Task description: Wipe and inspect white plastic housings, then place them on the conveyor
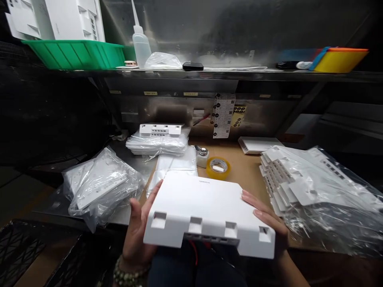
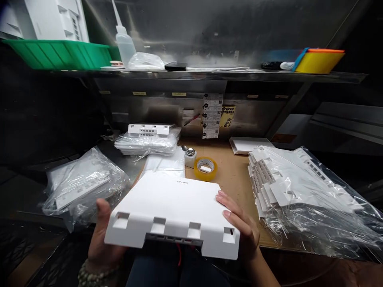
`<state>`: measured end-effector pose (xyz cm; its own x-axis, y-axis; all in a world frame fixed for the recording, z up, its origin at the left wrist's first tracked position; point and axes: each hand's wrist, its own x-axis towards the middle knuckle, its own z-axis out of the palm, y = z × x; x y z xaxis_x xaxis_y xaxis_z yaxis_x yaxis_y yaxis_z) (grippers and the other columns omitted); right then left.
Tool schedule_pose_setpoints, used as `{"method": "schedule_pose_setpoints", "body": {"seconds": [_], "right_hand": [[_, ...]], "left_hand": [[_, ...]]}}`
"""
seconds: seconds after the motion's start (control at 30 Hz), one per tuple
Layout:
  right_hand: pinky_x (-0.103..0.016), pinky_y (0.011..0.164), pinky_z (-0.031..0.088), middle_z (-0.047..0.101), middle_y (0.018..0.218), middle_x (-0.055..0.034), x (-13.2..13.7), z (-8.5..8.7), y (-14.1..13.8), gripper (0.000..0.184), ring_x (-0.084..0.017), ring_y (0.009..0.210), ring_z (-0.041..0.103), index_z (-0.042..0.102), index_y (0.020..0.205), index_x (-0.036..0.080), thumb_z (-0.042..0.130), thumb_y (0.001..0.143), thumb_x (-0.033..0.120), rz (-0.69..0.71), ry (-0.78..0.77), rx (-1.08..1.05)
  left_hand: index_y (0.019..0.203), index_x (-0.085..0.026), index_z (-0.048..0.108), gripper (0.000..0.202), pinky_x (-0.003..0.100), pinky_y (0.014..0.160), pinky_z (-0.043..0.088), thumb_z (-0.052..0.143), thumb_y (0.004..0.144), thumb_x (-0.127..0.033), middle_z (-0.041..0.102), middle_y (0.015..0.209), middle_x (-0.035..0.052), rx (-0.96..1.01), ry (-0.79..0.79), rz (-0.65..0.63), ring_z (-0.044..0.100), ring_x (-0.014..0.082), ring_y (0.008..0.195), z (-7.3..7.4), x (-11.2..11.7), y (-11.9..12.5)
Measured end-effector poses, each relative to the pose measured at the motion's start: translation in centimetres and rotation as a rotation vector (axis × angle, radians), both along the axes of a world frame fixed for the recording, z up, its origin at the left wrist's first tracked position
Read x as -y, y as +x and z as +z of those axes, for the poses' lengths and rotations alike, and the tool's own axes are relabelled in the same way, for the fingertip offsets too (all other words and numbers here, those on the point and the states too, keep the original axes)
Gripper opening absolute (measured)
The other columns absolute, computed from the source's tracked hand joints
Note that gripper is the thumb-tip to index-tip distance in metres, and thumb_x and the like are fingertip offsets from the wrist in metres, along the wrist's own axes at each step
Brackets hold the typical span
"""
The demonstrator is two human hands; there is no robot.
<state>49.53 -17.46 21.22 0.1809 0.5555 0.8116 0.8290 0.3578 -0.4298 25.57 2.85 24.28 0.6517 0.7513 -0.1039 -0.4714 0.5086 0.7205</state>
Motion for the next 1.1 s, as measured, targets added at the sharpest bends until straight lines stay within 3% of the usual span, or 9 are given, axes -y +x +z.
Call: {"method": "schedule_pose_setpoints", "body": {"seconds": [0.1, 0.2, 0.27, 0.37, 0.5, 0.63, 0.73, 0.97, 1.1], "right_hand": [[-0.065, 0.098, 0.057, 0.052, 0.153, -0.0062, 0.1, 0.0, -0.3, 0.051, -0.035, 0.137, 0.054, 0.051, 0.147, 0.035, 0.048, 0.100, 0.017, -0.053, 0.010, 0.112], [-0.065, 0.104, 0.054, 0.047, 0.157, -0.0059, -0.1, -0.9, -0.7, 0.056, -0.035, 0.141, 0.050, 0.053, 0.146, 0.037, 0.058, 0.095, 0.015, -0.123, 0.019, -0.026], [-0.057, 0.108, 0.054, 0.056, 0.149, -0.0065, -0.1, -1.6, -1.3, 0.059, -0.031, 0.135, 0.057, 0.052, 0.147, 0.038, 0.063, 0.094, 0.016, -0.207, -0.018, -0.306], [-0.043, 0.105, 0.058, 0.067, 0.136, -0.0090, 0.4, -2.4, -2.8, 0.045, -0.027, 0.124, 0.066, 0.055, 0.147, 0.031, 0.053, 0.102, 0.030, -0.236, -0.140, -0.714], [-0.044, 0.105, 0.057, 0.061, 0.143, -0.0110, 1.2, -3.0, -4.9, 0.044, -0.030, 0.132, 0.059, 0.061, 0.143, 0.026, 0.043, 0.106, 0.040, -0.060, -0.164, -0.973], [-0.040, 0.101, 0.059, 0.065, 0.138, -0.0063, 1.4, -2.9, -6.3, 0.040, -0.027, 0.126, 0.064, 0.063, 0.140, 0.034, 0.042, 0.106, 0.038, -0.037, -0.153, -1.055], [-0.041, 0.105, 0.057, 0.064, 0.140, -0.0062, 1.5, -2.9, -6.5, 0.041, -0.028, 0.129, 0.062, 0.062, 0.141, 0.035, 0.043, 0.106, 0.039, -0.040, -0.165, -1.057], [-0.047, 0.119, 0.044, 0.059, 0.146, -0.0054, 1.8, -3.2, -6.4, 0.044, -0.029, 0.141, 0.051, 0.057, 0.147, 0.033, 0.043, 0.106, 0.041, -0.025, -0.201, -1.058], [-0.046, 0.120, 0.042, 0.059, 0.147, -0.0049, 1.4, -2.5, -6.5, 0.044, -0.029, 0.143, 0.049, 0.056, 0.148, 0.033, 0.042, 0.107, 0.042, 0.014, -0.200, -1.100]], "left_hand": [[0.096, -0.018, 0.080, 0.052, 0.054, 0.109, 0.050, 0.073, 0.080, -0.067, 0.076, 0.107, 0.0137, -0.092, -0.157, -0.136, 0.060, 0.0410, 0.127, -0.7, -1.1, -0.9], [0.076, -0.019, 0.078, 0.032, 0.051, 0.104, 0.055, 0.089, 0.063, -0.047, 0.075, 0.076, 0.0088, -0.198, -0.185, 0.051, 0.070, 0.0410, 0.108, -2.2, -1.4, -2.0], [0.082, -0.021, 0.079, 0.034, 0.051, 0.103, 0.056, 0.086, 0.066, -0.050, 0.076, 0.081, 0.0080, -0.235, -0.191, 0.159, 0.069, 0.0405, 0.109, -3.5, -1.3, -2.8], [0.106, -0.020, 0.079, 0.054, 0.056, 0.105, 0.054, 0.076, 0.073, -0.063, 0.077, 0.099, 0.0112, -0.270, -0.168, 0.174, 0.061, 0.0431, 0.123, -4.8, -0.8, -3.8], [0.127, -0.018, 0.070, 0.077, 0.058, 0.111, 0.048, 0.070, 0.076, -0.075, 0.073, 0.117, 0.0145, -0.332, -0.207, 0.178, 0.049, 0.0436, 0.137, -3.5, 0.4, -3.3], [0.116, -0.021, 0.073, 0.083, 0.049, 0.114, 0.043, 0.069, 0.067, -0.087, 0.070, 0.127, 0.0130, -0.312, -0.346, 0.077, 0.042, 0.0372, 0.144, -1.1, 1.2, -1.9], [0.112, -0.023, 0.073, 0.090, 0.043, 0.115, 0.040, 0.059, 0.063, -0.098, 0.069, 0.129, 0.0090, -0.319, -0.396, -0.027, 0.037, 0.0327, 0.148, -0.7, 1.0, -1.7], [0.137, -0.034, 0.059, 0.092, 0.033, 0.114, 0.038, 0.047, 0.072, -0.098, 0.060, 0.144, -0.0003, -0.413, -0.297, -0.043, 0.024, 0.0228, 0.153, -2.5, -0.4, -2.6], [0.148, -0.036, 0.052, 0.083, 0.036, 0.121, 0.031, 0.046, 0.084, -0.088, 0.060, 0.144, -0.0006, -0.130, -0.387, -0.189, 0.029, 0.0225, 0.151, -5.3, -2.1, -3.6]]}}
